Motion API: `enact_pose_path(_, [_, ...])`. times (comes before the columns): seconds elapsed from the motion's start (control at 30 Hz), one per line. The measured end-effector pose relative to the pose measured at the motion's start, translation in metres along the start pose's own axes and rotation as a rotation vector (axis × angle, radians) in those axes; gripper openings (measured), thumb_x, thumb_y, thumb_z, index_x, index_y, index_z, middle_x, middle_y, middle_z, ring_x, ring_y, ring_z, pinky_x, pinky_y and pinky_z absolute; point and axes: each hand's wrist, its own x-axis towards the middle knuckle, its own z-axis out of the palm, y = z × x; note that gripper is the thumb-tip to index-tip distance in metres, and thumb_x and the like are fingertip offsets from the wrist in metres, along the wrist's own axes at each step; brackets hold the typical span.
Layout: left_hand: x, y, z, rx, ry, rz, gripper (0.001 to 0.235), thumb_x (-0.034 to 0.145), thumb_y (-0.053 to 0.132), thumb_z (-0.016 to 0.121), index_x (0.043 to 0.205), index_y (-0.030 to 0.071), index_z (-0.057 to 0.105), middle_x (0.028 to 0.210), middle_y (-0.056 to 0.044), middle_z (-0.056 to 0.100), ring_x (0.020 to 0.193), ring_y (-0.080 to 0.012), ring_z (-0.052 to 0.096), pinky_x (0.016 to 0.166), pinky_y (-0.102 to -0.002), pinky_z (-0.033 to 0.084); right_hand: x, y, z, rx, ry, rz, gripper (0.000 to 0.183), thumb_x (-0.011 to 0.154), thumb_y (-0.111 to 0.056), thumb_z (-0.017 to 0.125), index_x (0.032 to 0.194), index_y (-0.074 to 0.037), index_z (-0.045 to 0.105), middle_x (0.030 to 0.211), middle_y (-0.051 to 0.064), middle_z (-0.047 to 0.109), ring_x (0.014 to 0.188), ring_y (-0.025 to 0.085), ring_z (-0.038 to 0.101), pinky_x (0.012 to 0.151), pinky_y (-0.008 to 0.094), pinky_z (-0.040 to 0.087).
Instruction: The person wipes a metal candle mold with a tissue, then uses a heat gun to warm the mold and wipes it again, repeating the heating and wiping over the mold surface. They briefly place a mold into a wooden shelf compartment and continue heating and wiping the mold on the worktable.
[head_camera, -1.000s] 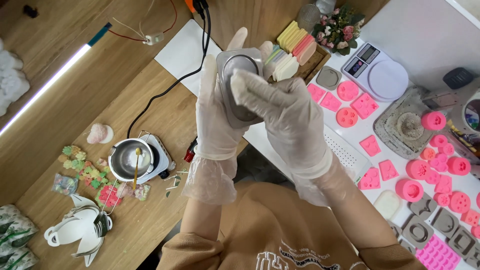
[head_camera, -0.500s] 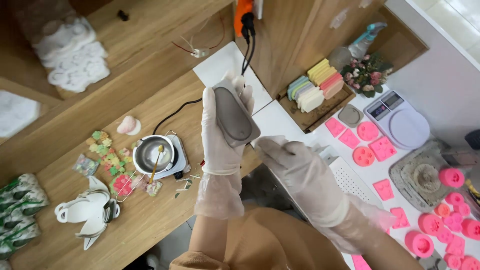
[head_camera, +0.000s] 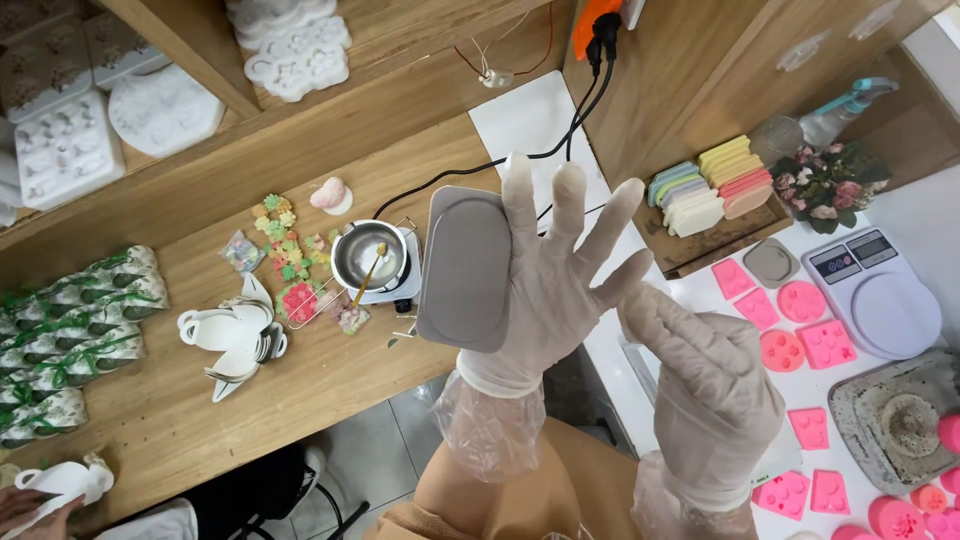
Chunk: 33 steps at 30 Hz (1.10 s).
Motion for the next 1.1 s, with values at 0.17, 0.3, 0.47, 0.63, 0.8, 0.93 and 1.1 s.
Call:
enact_pose_path(0.17, [-0.009,0.004,0.008,0.017,0.021,-0.008,0.064,0.109,0.055,0.049,0.165,0.047,0.019,0.162,0.012,0.042,0.158,-0.0275,0.029,0.127,-0.047,0.035,0.007,-0.008,0.000,-0.212,0.126,-0.224,0.030,0.088,0.014,0.078,0.113,-0.003,0.073,0.123,0.014,0.073,0.094,0.018,0.068,0.082,0.023,0.059])
enact_pose_path(0.3, [-0.012,0.019,0.018,0.247,0.346,-0.183,0.062,0.115,0.053,0.047,0.164,0.016,0.037,0.130,-0.022,0.046,0.118,-0.0372,0.033,0.089,-0.037,0.035,0.010,-0.012,-0.002,-0.322,0.241,-0.148,0.029,0.085,0.016,0.077,0.106,-0.003,0.075,0.110,0.014,0.075,0.083,0.020,0.067,0.077,0.028,0.056])
enact_pose_path(0.47, [-0.005,0.023,-0.019,1.078,0.613,0.043,0.051,0.110,0.024,0.055,0.157,0.008,0.050,0.155,-0.004,0.056,0.141,-0.0106,0.051,0.111,-0.019,0.044,-0.006,0.016,-0.019,-0.482,0.243,-0.135,0.025,0.097,0.017,0.074,0.113,-0.003,0.078,0.116,0.013,0.076,0.093,0.021,0.067,0.087,0.028,0.056])
enact_pose_path(0.63, [0.060,0.040,0.007,0.986,0.648,0.194,0.053,0.100,0.012,0.050,0.152,0.012,0.039,0.135,-0.007,0.057,0.116,-0.0214,0.065,0.082,-0.036,0.067,0.010,0.028,-0.036,-0.143,0.273,-0.186,0.029,0.095,0.016,0.069,0.118,-0.001,0.072,0.123,0.014,0.074,0.100,0.019,0.075,0.095,0.029,0.062])
enact_pose_path(0.8, [0.173,0.061,-0.032,0.915,0.607,0.330,0.057,0.099,0.012,0.057,0.152,0.009,0.034,0.135,-0.013,0.057,0.112,-0.0262,0.070,0.085,-0.040,0.065,0.000,0.051,-0.050,-0.192,0.308,-0.196,0.024,0.097,0.012,0.068,0.118,0.002,0.071,0.125,0.021,0.072,0.106,0.026,0.073,0.099,0.034,0.060])
enact_pose_path(0.93, [0.222,0.049,-0.086,0.933,0.622,0.416,0.079,0.095,0.003,0.063,0.159,0.011,0.017,0.138,-0.015,0.058,0.102,-0.0209,0.066,0.082,-0.031,0.059,-0.019,0.089,-0.057,0.388,0.252,-0.123,0.020,0.106,-0.005,0.059,0.120,0.000,0.074,0.128,0.025,0.070,0.117,0.031,0.073,0.113,0.040,0.056])
enact_pose_path(1.1, [0.213,0.030,-0.042,1.337,0.677,0.384,0.096,0.091,0.005,0.067,0.165,0.013,0.007,0.137,-0.015,0.061,0.089,-0.0177,0.066,0.072,-0.027,0.058,-0.020,0.089,-0.055,0.464,0.281,0.026,0.031,0.105,-0.012,0.055,0.118,0.011,0.072,0.128,0.029,0.068,0.122,0.037,0.069,0.120,0.047,0.051])
